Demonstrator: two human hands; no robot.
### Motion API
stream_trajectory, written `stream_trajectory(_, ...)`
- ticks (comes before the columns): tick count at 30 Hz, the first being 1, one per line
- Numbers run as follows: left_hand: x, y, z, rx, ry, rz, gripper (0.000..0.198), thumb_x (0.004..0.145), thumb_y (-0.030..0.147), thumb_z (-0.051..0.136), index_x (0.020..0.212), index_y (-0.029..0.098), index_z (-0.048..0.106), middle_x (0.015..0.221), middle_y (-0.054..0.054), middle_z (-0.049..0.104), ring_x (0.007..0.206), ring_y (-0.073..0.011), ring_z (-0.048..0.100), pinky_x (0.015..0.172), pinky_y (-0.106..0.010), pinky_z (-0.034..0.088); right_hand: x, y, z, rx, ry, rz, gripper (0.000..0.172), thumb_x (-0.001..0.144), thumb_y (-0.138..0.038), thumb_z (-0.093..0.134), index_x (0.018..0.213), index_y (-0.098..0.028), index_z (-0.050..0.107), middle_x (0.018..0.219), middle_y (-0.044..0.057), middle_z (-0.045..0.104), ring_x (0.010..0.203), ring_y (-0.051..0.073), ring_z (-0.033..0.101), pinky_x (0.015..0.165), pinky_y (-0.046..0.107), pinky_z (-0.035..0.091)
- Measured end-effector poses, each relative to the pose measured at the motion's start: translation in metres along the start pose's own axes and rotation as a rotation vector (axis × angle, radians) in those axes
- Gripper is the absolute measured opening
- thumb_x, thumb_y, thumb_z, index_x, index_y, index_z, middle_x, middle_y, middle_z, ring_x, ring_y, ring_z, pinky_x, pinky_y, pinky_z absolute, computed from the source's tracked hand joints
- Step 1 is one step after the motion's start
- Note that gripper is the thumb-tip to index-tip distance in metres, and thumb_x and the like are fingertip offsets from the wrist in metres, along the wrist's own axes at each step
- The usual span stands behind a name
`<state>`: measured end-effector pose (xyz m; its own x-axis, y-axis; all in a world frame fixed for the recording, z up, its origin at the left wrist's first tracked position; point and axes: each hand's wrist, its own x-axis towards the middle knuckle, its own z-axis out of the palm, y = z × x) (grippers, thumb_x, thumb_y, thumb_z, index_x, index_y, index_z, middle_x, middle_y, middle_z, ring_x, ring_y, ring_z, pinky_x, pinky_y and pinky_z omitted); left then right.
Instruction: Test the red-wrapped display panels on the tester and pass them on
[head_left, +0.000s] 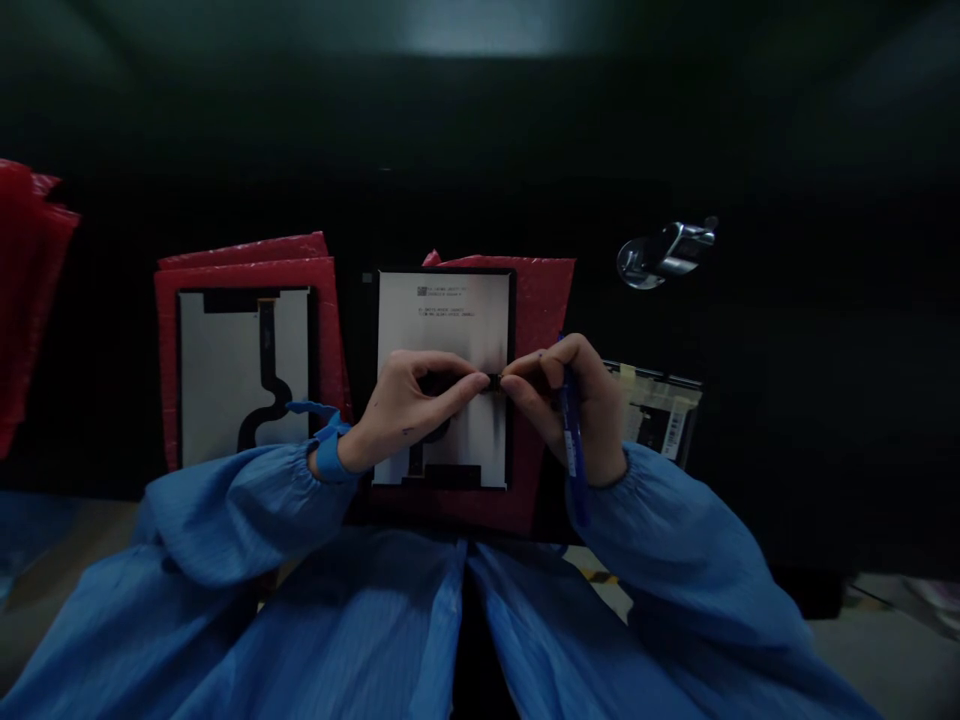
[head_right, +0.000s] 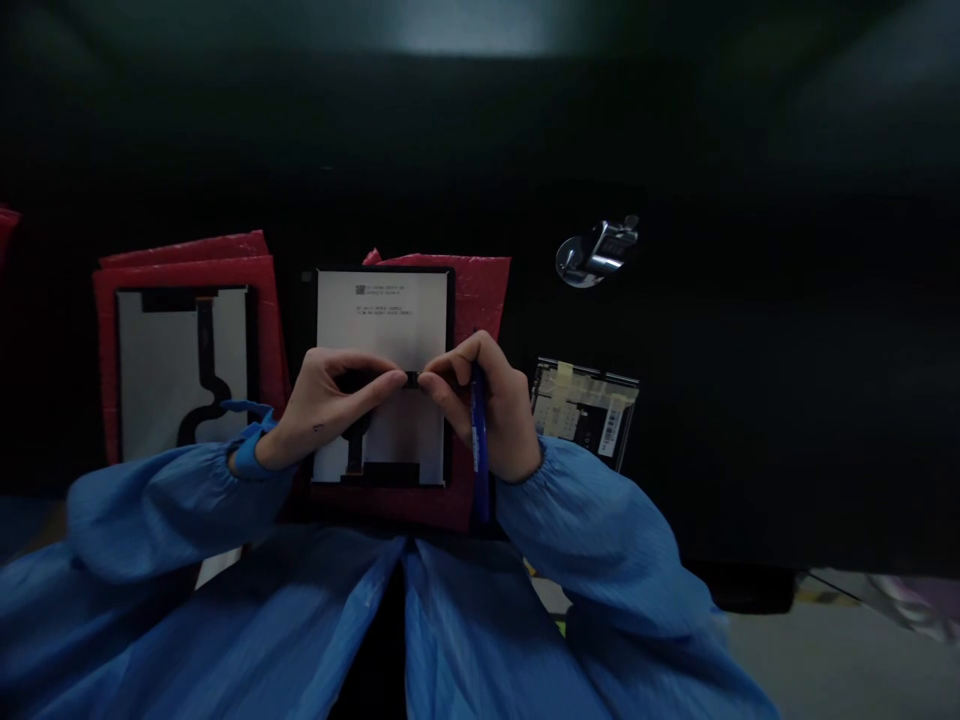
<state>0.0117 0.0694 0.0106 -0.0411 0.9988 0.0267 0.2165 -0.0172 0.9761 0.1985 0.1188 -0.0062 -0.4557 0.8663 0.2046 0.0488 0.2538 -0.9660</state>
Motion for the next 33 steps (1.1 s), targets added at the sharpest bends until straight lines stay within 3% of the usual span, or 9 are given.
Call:
stream_trajectory(9,-0.0017,0.0034,0.0011,0.057,-0.002,0.076,0.014,0.088,0.021,0.071,0.077,0.014,0.077,0.069,-0.002,0.075,0.061,-0.0118,0.068,0.058,-0.018,0.053,-0.0009,-0.0008,0.0043,-0.020,0.015,-0.042,0.035,0.092,-0.017,0.069,0.080,-0.022,0.037,0.082,-0.003,0.068,0.069,0.010,0.065,0.061,0.021,0.052)
stream_trajectory(15,-0.0013,0.0014,0.0001,0.046,-0.026,0.094,0.018,0.090,0.026,0.070,0.079,0.014,0.077,0.072,-0.003,0.076,0.062,-0.0126,0.069,0.058,-0.019,0.054,-0.0017,-0.0006,0.0055,-0.017,0.009,-0.077,0.033,0.092,-0.012,0.068,0.081,-0.022,0.038,0.083,-0.003,0.066,0.071,0.008,0.064,0.065,0.018,0.050)
stream_trajectory(24,-0.0019,-0.0013,-0.0015,0.024,-0.097,0.103,0.024,0.092,0.033,0.069,0.081,0.013,0.077,0.072,-0.005,0.075,0.062,-0.0133,0.068,0.057,-0.020,0.053,0.0035,-0.0011,-0.0010,0.006,-0.142,-0.110,0.029,0.092,-0.015,0.061,0.080,-0.023,0.036,0.083,-0.002,0.064,0.070,0.010,0.061,0.064,0.021,0.049)
stream_trajectory(30,-0.0029,-0.0055,0.0020,0.007,-0.190,0.084,0.026,0.093,0.034,0.067,0.083,0.011,0.077,0.065,-0.003,0.069,0.054,-0.0107,0.057,0.050,-0.020,0.045,-0.0009,0.0036,0.0047,-0.007,-0.131,-0.106,0.029,0.081,-0.007,0.056,0.078,-0.023,0.033,0.078,-0.004,0.063,0.065,0.008,0.059,0.058,0.019,0.046)
stream_trajectory(33,0.0007,-0.0007,-0.0058,0.045,-0.222,0.081,0.032,0.095,0.038,0.063,0.084,0.011,0.075,0.066,-0.003,0.068,0.057,-0.0112,0.057,0.052,-0.021,0.043,0.0008,0.0030,0.0020,-0.048,-0.112,-0.086,0.027,0.084,-0.010,0.061,0.080,-0.023,0.037,0.080,-0.003,0.066,0.064,0.010,0.061,0.058,0.020,0.048)
